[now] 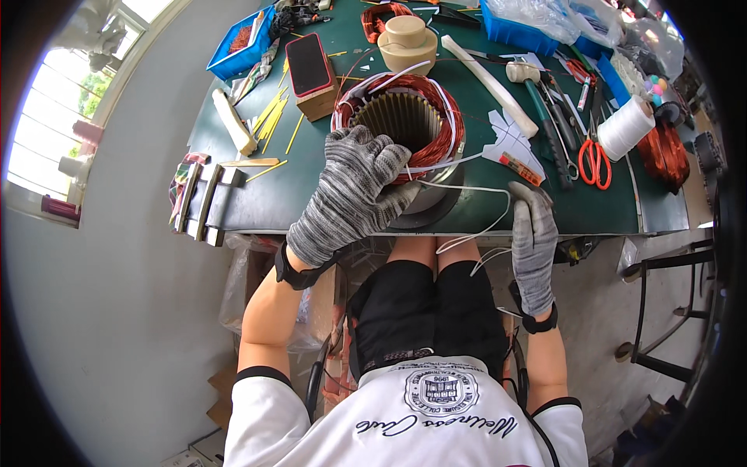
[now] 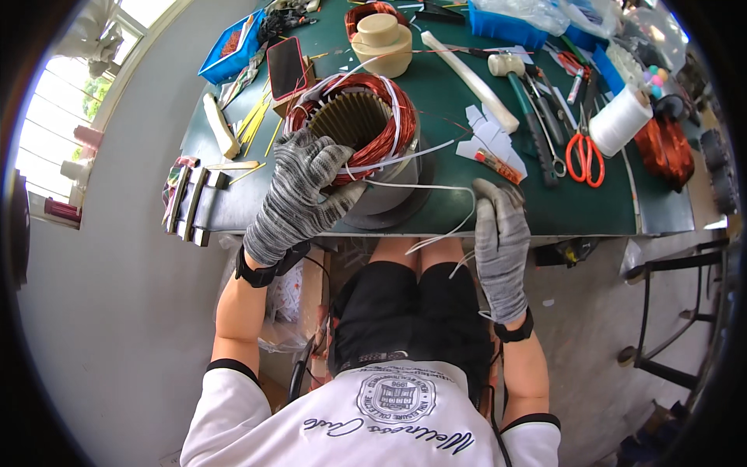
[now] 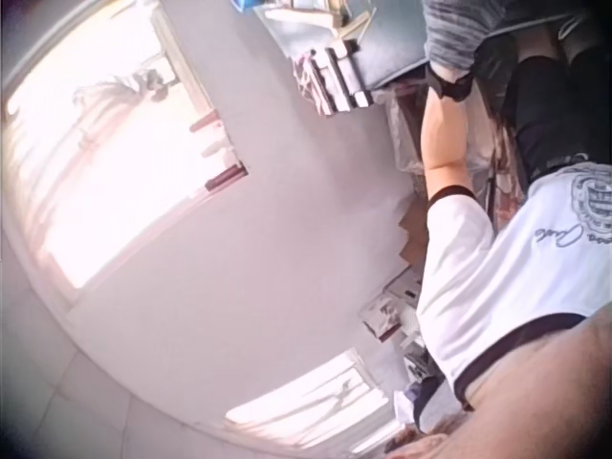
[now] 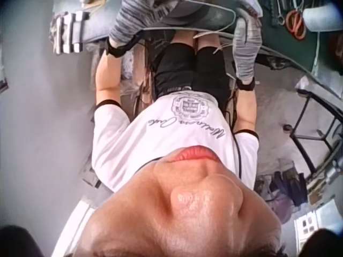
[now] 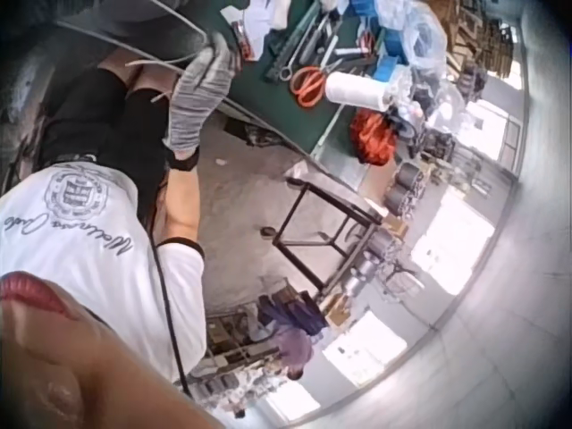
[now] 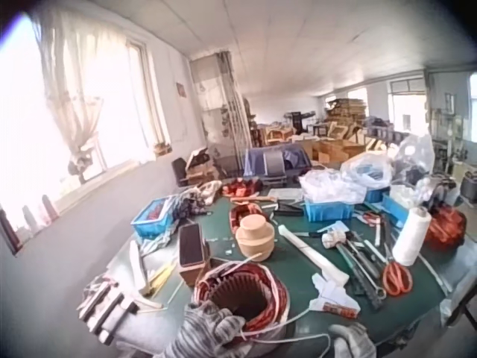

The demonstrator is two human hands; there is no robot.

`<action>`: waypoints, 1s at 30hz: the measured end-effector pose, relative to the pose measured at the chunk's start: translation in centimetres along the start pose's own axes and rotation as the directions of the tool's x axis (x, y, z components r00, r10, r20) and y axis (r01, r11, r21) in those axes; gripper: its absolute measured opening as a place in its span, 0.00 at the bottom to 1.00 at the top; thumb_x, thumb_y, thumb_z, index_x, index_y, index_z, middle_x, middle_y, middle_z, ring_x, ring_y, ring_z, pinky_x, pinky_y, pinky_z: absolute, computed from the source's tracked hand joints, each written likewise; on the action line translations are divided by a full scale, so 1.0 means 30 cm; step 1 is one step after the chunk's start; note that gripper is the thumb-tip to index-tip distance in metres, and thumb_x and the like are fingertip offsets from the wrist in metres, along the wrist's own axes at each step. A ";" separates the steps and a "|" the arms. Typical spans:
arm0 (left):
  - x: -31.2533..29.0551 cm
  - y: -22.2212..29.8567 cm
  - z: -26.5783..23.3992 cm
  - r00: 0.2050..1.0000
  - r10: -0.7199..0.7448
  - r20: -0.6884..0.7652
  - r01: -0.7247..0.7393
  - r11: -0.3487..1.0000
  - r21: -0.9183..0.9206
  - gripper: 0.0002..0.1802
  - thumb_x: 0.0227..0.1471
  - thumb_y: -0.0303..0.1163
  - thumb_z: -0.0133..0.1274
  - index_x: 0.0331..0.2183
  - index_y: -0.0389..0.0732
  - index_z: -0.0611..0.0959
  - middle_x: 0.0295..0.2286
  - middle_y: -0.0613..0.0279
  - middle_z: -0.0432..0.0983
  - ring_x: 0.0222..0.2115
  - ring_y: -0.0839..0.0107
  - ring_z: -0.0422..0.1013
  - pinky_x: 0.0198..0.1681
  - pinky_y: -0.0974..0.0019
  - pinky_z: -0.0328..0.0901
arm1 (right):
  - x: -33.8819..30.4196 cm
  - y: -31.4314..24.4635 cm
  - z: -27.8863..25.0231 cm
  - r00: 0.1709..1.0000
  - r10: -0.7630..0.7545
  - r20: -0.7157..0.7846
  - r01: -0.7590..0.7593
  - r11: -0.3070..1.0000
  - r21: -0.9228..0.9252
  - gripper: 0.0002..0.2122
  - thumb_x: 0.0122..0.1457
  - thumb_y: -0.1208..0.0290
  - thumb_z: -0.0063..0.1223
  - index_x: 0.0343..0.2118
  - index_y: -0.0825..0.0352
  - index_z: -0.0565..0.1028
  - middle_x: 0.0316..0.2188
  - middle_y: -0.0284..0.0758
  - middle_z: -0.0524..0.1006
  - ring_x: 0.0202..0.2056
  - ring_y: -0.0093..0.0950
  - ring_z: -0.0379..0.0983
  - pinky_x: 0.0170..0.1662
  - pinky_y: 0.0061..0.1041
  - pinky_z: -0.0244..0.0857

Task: The person is tying and securing copper windings on a motor stator using thread.

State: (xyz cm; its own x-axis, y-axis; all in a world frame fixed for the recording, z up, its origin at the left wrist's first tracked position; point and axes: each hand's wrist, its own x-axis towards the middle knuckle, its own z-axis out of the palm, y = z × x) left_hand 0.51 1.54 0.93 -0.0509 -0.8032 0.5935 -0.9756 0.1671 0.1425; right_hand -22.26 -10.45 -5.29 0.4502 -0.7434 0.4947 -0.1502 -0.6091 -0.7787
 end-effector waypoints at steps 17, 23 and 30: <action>-0.008 -0.040 -0.002 0.998 0.027 0.050 -0.025 0.999 -0.045 0.23 0.33 0.34 0.61 0.34 0.37 0.75 0.30 0.54 0.70 0.36 0.50 0.65 0.43 0.51 0.56 | 0.621 -0.361 0.342 0.600 -0.404 0.691 0.757 0.566 -0.326 0.16 0.60 0.65 0.38 0.48 0.65 0.66 0.43 0.42 0.72 0.42 0.35 0.70 0.48 0.29 0.62; -0.016 -0.045 -0.024 0.998 0.065 -0.005 -0.065 0.998 -0.012 0.24 0.31 0.33 0.63 0.35 0.37 0.75 0.30 0.54 0.70 0.36 0.51 0.65 0.42 0.52 0.58 | 0.258 -0.106 -0.080 0.896 -0.440 0.065 0.444 0.876 -0.185 0.08 0.56 0.78 0.42 0.39 0.71 0.68 0.33 0.39 0.73 0.35 0.36 0.71 0.40 0.28 0.67; -0.008 -0.060 0.008 0.997 0.079 -0.013 -0.079 0.996 -0.042 0.25 0.32 0.35 0.63 0.36 0.38 0.76 0.29 0.55 0.69 0.35 0.54 0.65 0.43 0.53 0.57 | 0.092 -0.029 0.129 0.996 -0.064 0.065 0.046 0.968 0.248 0.15 0.57 0.72 0.45 0.47 0.71 0.68 0.42 0.44 0.72 0.41 0.36 0.69 0.45 0.27 0.62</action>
State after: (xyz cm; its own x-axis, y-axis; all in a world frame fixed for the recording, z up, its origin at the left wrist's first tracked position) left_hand 2.22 1.29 0.35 -0.1249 -0.7801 0.6131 -0.9587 0.2540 0.1278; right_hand -17.47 -10.91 -4.73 0.5155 -0.6832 0.5171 0.0935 -0.5551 -0.8265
